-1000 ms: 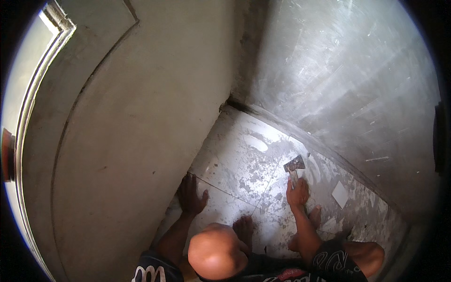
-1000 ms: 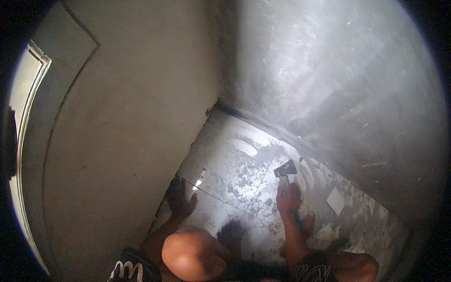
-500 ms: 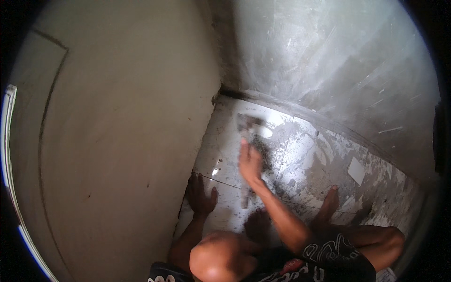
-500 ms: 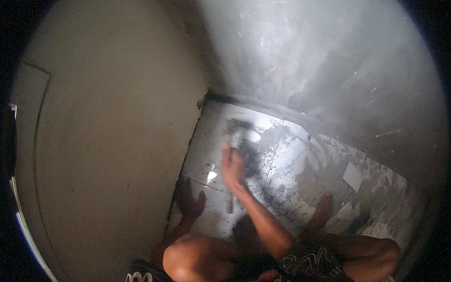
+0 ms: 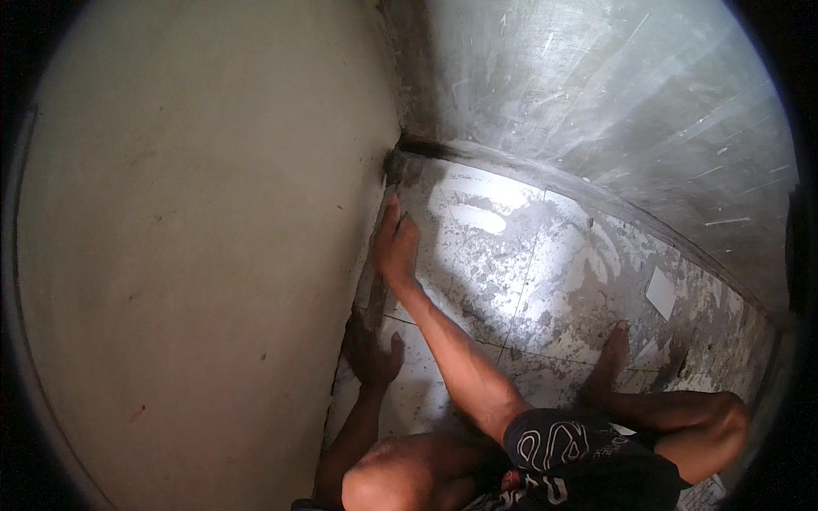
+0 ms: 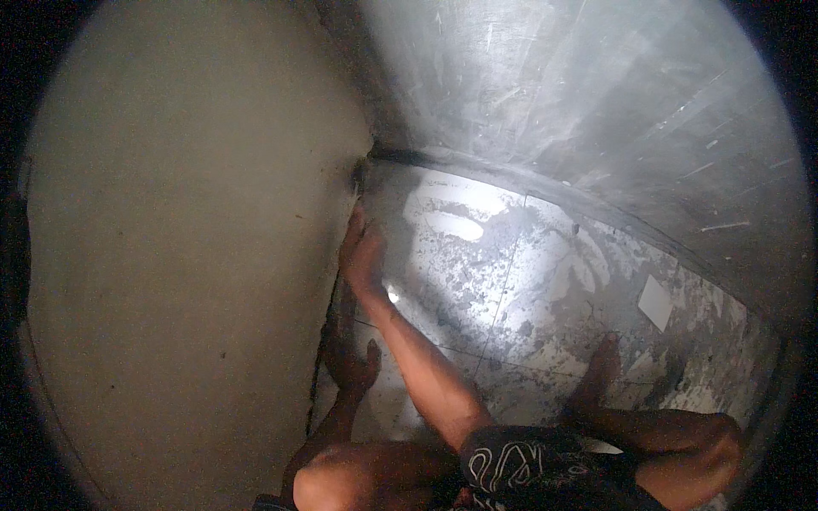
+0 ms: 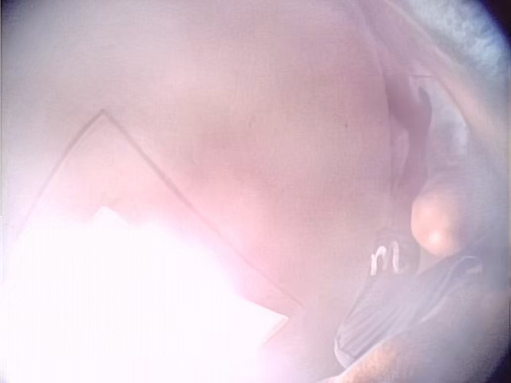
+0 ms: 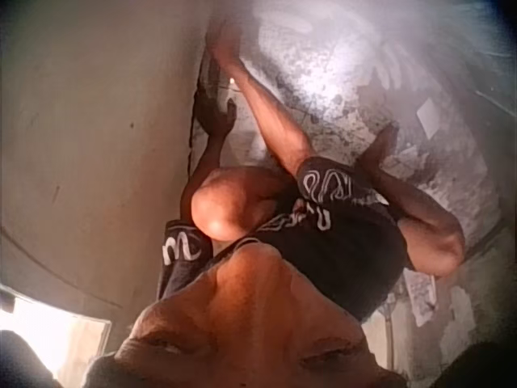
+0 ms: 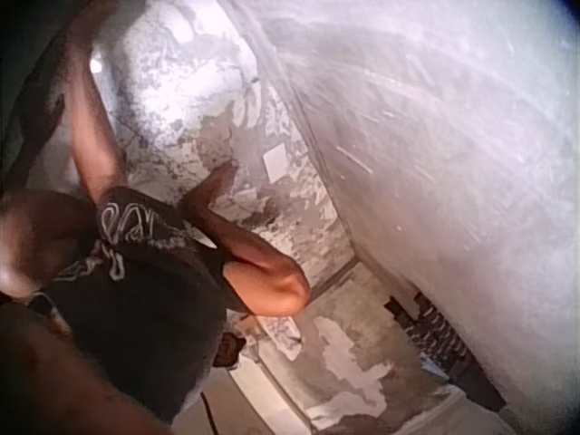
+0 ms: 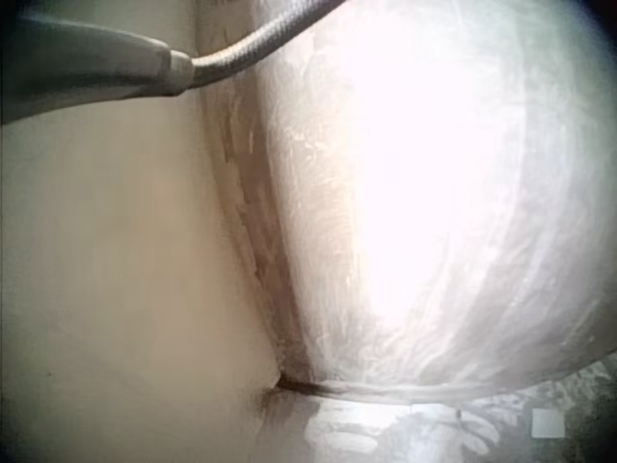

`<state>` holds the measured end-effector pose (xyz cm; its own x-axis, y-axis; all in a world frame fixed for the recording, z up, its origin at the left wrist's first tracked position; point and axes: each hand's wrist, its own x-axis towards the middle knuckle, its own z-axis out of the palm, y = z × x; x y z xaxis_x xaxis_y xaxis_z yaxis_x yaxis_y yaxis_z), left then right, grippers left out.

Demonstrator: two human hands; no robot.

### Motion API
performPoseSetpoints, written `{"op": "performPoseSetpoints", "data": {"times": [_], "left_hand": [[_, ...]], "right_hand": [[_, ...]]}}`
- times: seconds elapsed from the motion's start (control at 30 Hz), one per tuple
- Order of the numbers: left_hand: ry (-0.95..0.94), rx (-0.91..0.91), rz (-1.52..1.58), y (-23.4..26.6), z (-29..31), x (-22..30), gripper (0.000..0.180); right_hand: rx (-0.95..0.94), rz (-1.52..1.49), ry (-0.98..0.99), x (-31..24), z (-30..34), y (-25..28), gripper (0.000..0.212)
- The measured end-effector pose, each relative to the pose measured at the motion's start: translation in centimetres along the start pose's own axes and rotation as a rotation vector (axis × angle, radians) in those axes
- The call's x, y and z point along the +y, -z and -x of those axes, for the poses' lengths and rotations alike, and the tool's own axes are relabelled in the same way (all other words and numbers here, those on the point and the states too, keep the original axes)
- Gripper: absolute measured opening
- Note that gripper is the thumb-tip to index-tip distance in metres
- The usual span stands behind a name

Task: The person sits on a tiled floor and uses a hand scraper to remove material from the floor surface near the wall. The person repeatedly scrapes the same area, occasionally adjusting position and clearing debris with the tool.

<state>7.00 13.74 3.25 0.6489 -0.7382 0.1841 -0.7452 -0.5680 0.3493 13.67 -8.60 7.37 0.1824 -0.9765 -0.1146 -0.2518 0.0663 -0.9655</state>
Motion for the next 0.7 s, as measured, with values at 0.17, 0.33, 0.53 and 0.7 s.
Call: {"op": "performPoseSetpoints", "data": {"times": [0.17,0.33,0.53,0.7], "left_hand": [[0.025,-0.072,-0.076,0.7,0.3,-1.4,0.084],[0.18,-0.103,0.13,1.6,-0.4,0.2,0.082],[0.093,-0.03,-0.136,0.7,0.4,0.3,0.079],[0.004,-0.034,-0.091,-0.3,0.5,-1.2,0.082]], "right_hand": [[-0.079,-0.253,-0.273,-3.8,-0.1,1.1,0.053],[-0.014,-0.402,-0.074,-3.1,1.6,1.5,0.054],[-0.006,-0.402,-0.217,-2.6,-0.4,0.9,0.055],[-0.097,-0.318,-0.292,-2.2,-1.7,0.8,0.055]]}}
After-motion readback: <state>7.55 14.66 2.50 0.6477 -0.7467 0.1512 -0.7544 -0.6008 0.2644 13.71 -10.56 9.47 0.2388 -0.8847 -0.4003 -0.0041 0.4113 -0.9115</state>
